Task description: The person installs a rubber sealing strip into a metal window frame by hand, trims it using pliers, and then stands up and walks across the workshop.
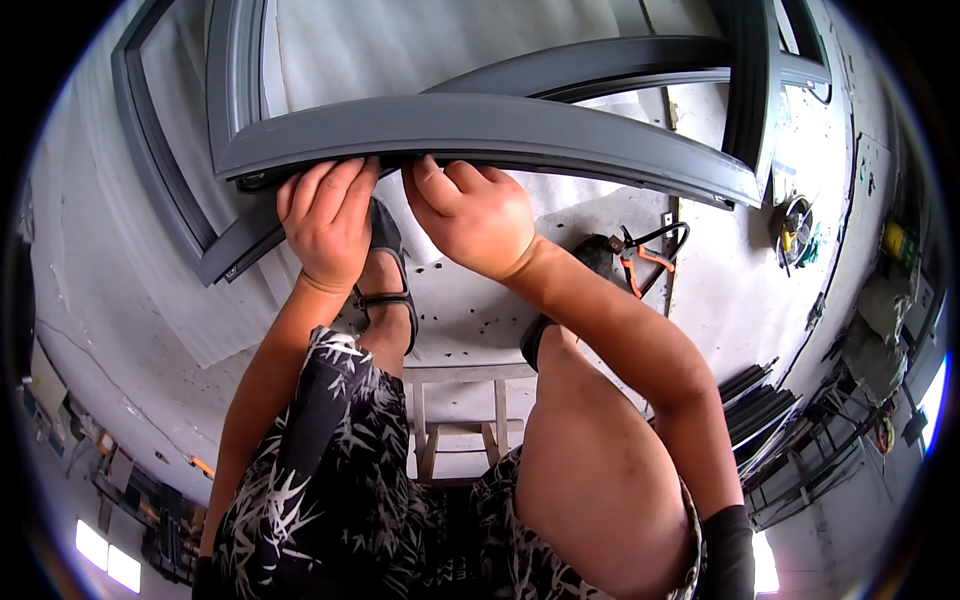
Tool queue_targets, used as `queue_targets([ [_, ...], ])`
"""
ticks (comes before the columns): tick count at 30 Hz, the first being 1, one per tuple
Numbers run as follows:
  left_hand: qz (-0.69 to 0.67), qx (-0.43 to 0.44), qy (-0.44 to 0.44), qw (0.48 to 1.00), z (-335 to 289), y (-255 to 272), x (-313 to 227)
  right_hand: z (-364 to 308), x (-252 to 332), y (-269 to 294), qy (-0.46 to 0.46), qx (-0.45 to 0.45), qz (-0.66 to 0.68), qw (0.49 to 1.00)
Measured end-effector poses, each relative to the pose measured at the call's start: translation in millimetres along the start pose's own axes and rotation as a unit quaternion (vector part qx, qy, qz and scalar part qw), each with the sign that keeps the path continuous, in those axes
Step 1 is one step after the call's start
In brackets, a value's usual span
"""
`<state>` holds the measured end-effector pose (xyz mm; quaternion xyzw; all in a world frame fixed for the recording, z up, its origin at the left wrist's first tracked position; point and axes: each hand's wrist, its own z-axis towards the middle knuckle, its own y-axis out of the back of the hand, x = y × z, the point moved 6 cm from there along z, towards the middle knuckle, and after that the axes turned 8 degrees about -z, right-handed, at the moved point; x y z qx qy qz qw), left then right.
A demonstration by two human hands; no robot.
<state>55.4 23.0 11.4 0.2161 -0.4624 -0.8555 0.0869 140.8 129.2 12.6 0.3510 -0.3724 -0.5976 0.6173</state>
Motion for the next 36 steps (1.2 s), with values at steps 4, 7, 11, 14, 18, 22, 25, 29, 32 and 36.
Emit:
queue_targets([
  [4, 0.002, 0.036, -0.008, 0.999, -5.5, 0.0, -1.9, -8.0, 0.0, 0.3, 0.048, 0.033, -0.008, 0.998],
  [7, -0.005, 0.046, -0.010, 0.999, -6.6, 1.2, -1.2, -7.9, -4.1, 2.9, 0.037, 0.055, 0.017, 0.998],
  [11, -0.007, 0.068, 0.009, 0.998, -10.4, 1.6, 0.7, -13.5, -4.9, 17.7, -0.060, 0.049, 0.184, 0.980],
  [14, -0.010, 0.062, 0.010, 0.998, -9.3, 1.9, 0.8, -38.1, -3.5, -17.4, -0.399, 0.180, 0.481, 0.760],
  [18, -0.009, 0.044, -0.001, 0.999, -6.7, -3.7, 0.3, -50.1, 3.7, -60.8, -0.589, 0.151, 0.700, 0.375],
  [22, -0.016, 0.036, 0.004, 0.999, -8.5, -2.0, 4.3, -31.9, 15.6, -75.6, -0.578, 0.062, 0.742, 0.334],
  [25, -0.022, 0.031, 0.009, 0.999, -7.0, -1.9, 2.0, -35.1, 14.2, -79.3, -0.580, 0.035, 0.736, 0.348],
  [29, -0.085, 0.040, 0.039, 0.995, -3.8, 7.0, 12.7, -36.2, 20.9, -83.4, -0.572, 0.060, 0.744, 0.339],
  [32, -0.134, 0.026, 0.120, 0.983, -10.5, 32.4, 15.1, -31.4, 24.8, -81.0, -0.581, 0.077, 0.750, 0.308],
  [36, -0.178, 0.054, 0.259, 0.948, -47.5, 26.0, 15.7, -27.8, 22.8, -82.6, -0.591, 0.109, 0.704, 0.378],
])
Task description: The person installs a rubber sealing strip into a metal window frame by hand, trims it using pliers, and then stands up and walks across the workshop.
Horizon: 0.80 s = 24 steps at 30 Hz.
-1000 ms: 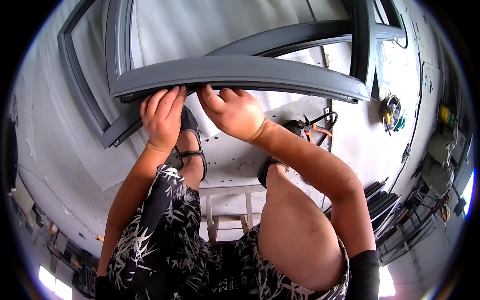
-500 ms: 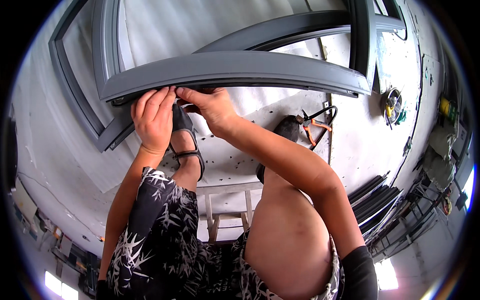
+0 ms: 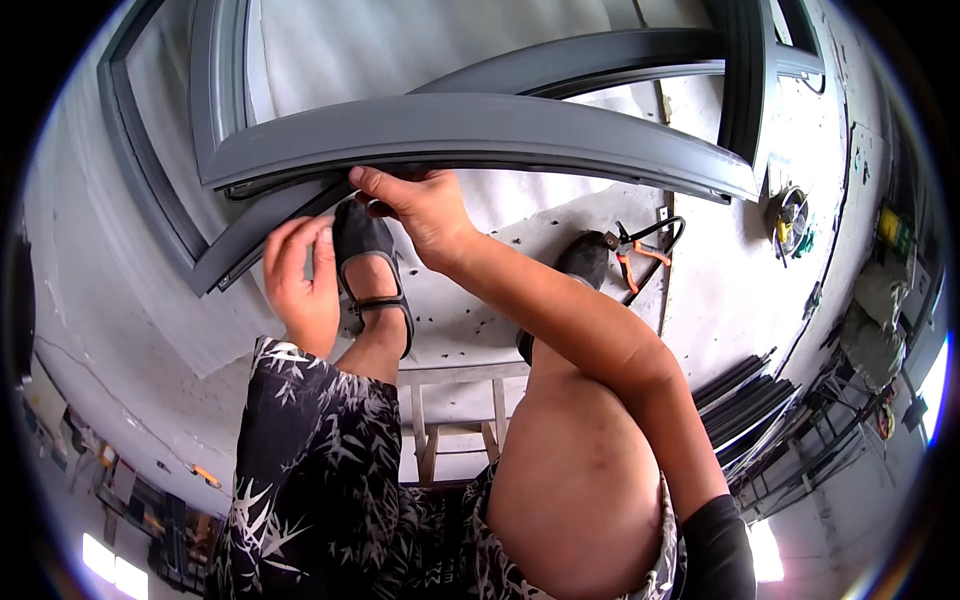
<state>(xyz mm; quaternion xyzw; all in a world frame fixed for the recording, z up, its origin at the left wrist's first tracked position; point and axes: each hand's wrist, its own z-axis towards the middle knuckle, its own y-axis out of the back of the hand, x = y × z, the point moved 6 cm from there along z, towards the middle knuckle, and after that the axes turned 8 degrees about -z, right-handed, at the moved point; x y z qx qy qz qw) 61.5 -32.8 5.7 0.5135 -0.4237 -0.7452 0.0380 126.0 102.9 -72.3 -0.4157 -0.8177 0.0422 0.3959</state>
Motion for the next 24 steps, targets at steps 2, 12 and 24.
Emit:
queue_targets([
  [2, -0.081, 0.045, 0.118, 0.989, -8.7, -5.4, 16.2, 2.8, -1.4, -4.7, 0.008, 0.010, 0.013, 1.000],
  [12, 0.030, -0.028, -0.034, 0.999, 35.1, 9.5, -6.7, 1.0, -6.5, -19.0, -0.029, 0.009, -0.009, 0.999],
  [24, -0.246, -0.049, 0.300, 0.920, -14.4, 36.4, 49.4, -2.0, 0.5, -3.1, 0.005, -0.026, 0.019, 0.999],
])
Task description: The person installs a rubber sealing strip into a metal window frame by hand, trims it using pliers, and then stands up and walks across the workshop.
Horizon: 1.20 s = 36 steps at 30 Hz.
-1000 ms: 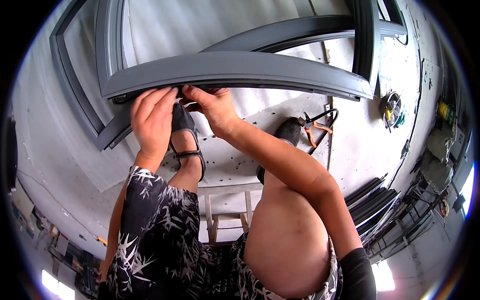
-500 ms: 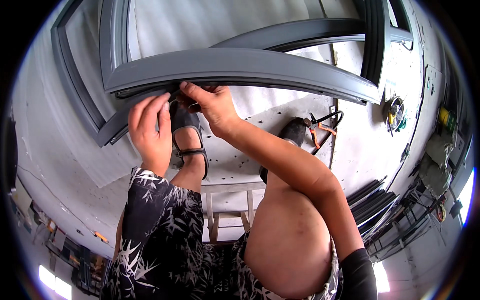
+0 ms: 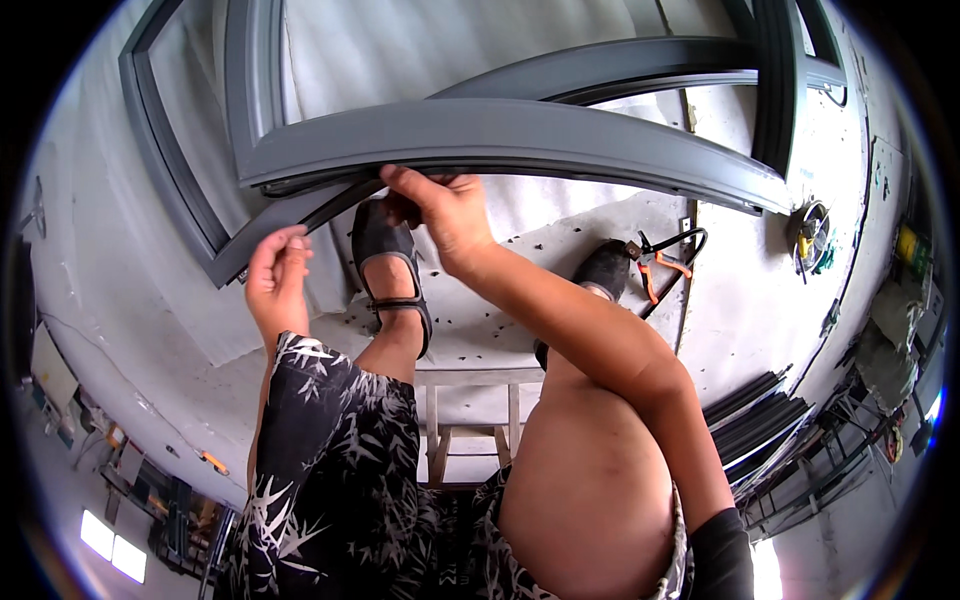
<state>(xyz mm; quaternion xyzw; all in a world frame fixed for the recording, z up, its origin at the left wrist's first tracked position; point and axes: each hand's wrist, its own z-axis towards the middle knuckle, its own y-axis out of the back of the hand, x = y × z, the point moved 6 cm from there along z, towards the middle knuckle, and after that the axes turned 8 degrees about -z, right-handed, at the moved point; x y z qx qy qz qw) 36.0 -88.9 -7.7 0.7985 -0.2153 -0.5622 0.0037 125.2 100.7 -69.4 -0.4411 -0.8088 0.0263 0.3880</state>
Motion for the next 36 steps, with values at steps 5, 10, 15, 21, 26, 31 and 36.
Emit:
queue_targets([
  [5, -0.075, 0.094, 0.148, 0.982, -18.9, -43.1, 24.4, -20.5, 14.2, 77.0, 0.030, -0.001, -0.062, 0.998],
  [10, -0.124, 0.230, 0.200, 0.944, -31.4, -90.7, 16.8, -48.1, 28.7, 145.3, 0.055, -0.009, -0.128, 0.990],
  [15, -0.095, 0.317, 0.246, 0.911, -32.8, -118.6, 19.5, -59.0, 25.3, 166.2, 0.048, -0.026, -0.111, 0.992],
  [21, -0.133, 0.234, 0.259, 0.928, -35.7, -130.2, 12.3, -57.6, 16.5, 131.2, -0.033, 0.046, -0.066, 0.996],
  [26, -0.128, 0.253, 0.243, 0.928, -36.3, -138.5, 20.8, -46.9, 7.6, 112.4, -0.011, 0.063, -0.005, 0.998],
  [31, -0.127, 0.266, 0.297, 0.908, -36.5, -132.1, 26.8, -42.7, 5.5, 105.7, 0.000, 0.082, -0.024, 0.996],
  [36, -0.147, 0.263, 0.334, 0.893, -37.8, -126.6, 36.5, -43.0, 5.1, 103.8, 0.022, 0.083, -0.026, 0.996],
])
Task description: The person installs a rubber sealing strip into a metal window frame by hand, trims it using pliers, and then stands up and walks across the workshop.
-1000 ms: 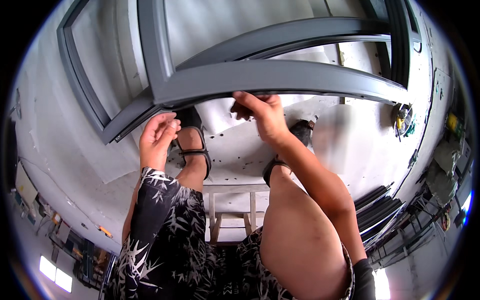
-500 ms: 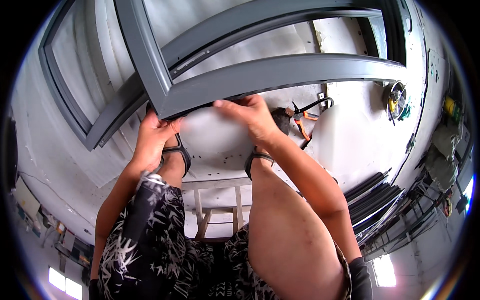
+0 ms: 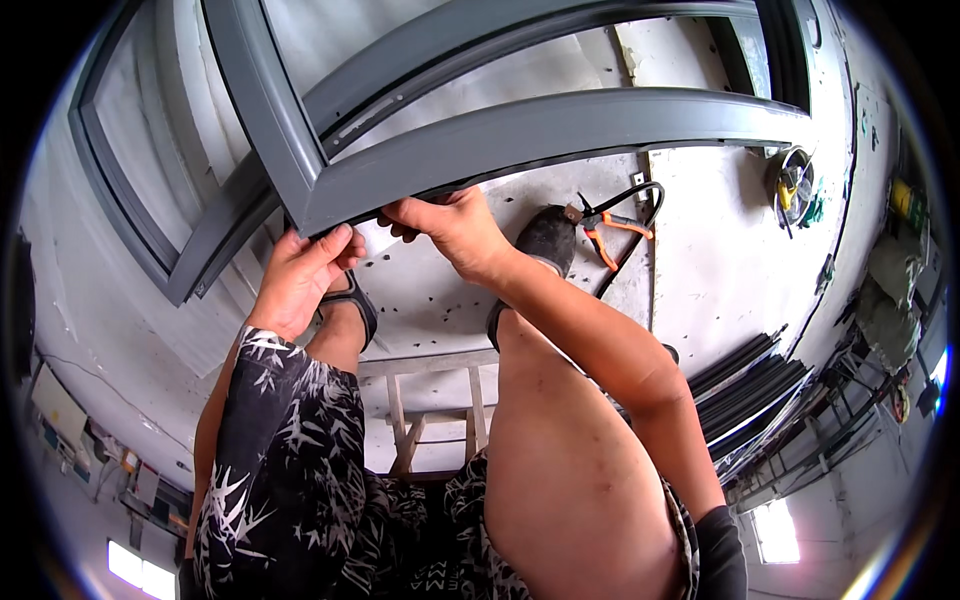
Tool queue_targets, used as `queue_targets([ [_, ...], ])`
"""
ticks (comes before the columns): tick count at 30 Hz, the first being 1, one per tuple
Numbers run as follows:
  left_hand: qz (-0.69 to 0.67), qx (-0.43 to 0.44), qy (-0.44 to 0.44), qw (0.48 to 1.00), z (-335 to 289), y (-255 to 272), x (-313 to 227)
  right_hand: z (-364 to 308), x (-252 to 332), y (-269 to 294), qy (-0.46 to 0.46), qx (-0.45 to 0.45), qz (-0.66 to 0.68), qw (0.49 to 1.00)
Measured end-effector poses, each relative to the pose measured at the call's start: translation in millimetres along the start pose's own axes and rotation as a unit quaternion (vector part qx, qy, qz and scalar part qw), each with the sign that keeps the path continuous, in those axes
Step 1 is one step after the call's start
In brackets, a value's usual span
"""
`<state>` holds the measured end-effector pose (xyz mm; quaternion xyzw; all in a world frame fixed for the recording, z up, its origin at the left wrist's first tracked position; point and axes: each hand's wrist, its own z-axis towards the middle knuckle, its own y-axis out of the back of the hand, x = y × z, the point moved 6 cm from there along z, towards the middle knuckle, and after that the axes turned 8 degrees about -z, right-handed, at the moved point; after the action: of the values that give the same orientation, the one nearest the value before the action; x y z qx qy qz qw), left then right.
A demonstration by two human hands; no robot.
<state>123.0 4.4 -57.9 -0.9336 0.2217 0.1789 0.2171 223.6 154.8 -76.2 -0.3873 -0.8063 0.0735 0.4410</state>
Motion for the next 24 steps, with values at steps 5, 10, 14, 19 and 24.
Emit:
queue_targets([
  [5, -0.076, 0.024, 0.009, 0.997, 0.0, -5.0, -0.5, -3.4, -3.7, -2.9, -0.013, -0.004, 0.050, 0.999],
  [10, -0.062, 0.027, 0.035, 0.997, -0.2, -2.2, -4.3, -0.1, -11.7, -11.7, -0.031, 0.016, 0.003, 0.999],
  [14, -0.061, 0.038, 0.045, 0.996, -3.2, -2.5, -2.8, 2.1, -14.0, -12.6, -0.020, 0.015, 0.012, 1.000],
  [19, -0.045, 0.041, 0.011, 0.998, -4.5, 3.1, 0.3, 2.7, -17.4, -16.3, -0.009, 0.021, 0.021, 1.000],
  [24, -0.111, 0.044, 0.066, 0.991, -0.8, 8.5, 4.6, 1.3, -13.6, -17.7, -0.012, 0.009, 0.025, 1.000],
])
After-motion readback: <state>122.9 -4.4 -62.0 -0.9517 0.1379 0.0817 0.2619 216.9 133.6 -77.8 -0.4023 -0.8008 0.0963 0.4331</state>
